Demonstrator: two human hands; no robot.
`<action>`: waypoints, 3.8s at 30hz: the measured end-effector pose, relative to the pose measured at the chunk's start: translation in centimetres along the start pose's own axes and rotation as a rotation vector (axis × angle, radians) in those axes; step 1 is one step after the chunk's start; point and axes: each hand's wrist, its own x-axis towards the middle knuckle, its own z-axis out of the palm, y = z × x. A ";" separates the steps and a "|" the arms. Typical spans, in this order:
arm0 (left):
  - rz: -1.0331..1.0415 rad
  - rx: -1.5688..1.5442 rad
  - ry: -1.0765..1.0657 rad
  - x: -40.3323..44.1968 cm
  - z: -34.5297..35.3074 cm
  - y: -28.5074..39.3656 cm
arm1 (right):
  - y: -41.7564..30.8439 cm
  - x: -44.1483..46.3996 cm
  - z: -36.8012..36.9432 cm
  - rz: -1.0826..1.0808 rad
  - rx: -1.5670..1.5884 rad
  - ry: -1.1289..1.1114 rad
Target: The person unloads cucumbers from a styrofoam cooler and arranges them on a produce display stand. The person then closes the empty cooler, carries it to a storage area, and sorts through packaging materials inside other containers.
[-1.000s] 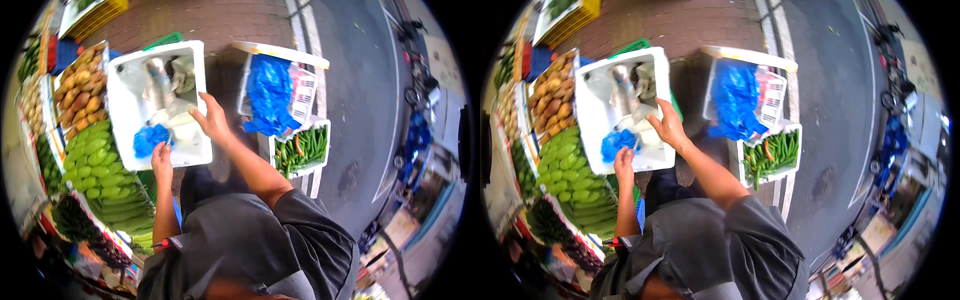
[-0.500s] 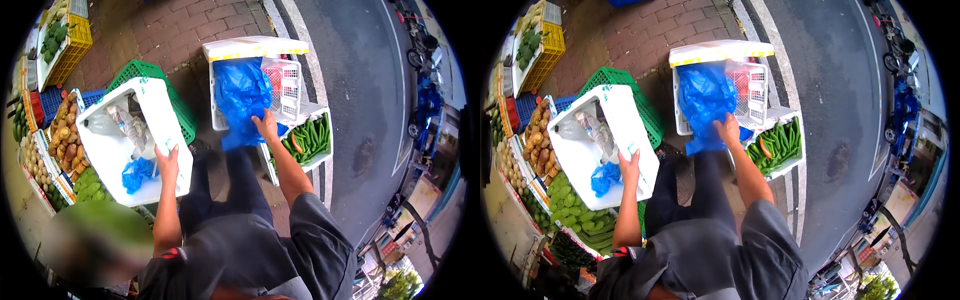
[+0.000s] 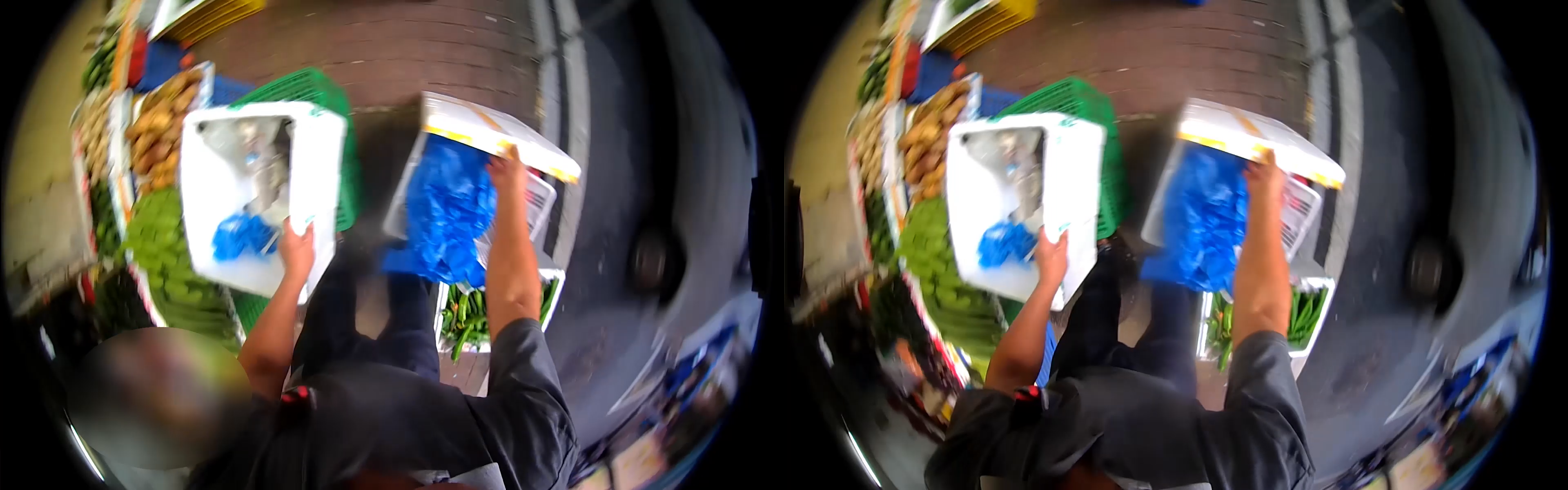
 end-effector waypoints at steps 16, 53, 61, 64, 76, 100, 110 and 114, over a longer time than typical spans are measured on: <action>-0.315 -0.196 -0.251 -0.2 -11.1 -2.3 | 20.0 -37.0 14.2 -0.141 -0.940 -0.472; -0.199 0.062 -0.147 3.6 -4.1 -2.4 | -20.5 -9.2 20.2 -0.832 -1.758 0.015; -0.222 0.065 -0.149 2.6 -4.3 -2.4 | -19.3 -14.2 20.1 -0.899 -1.723 0.017; -0.253 -0.002 -0.172 1.4 -5.7 -2.9 | -18.1 -16.4 20.7 -1.014 -1.713 -0.017; -0.184 -0.399 0.090 -5.1 -16.0 -5.3 | -5.3 -46.9 27.6 -1.240 -1.291 -0.340; -0.379 -1.022 0.392 -12.0 -36.0 -37.5 | 32.7 -63.3 24.1 -1.470 -1.605 -0.354; -0.200 -0.749 0.006 -5.0 -37.3 -28.4 | 26.8 -50.9 23.6 -0.732 -1.486 -0.064; -0.243 -1.039 0.042 -6.8 -36.1 -27.8 | 23.8 -50.6 27.0 -0.904 -1.382 -0.191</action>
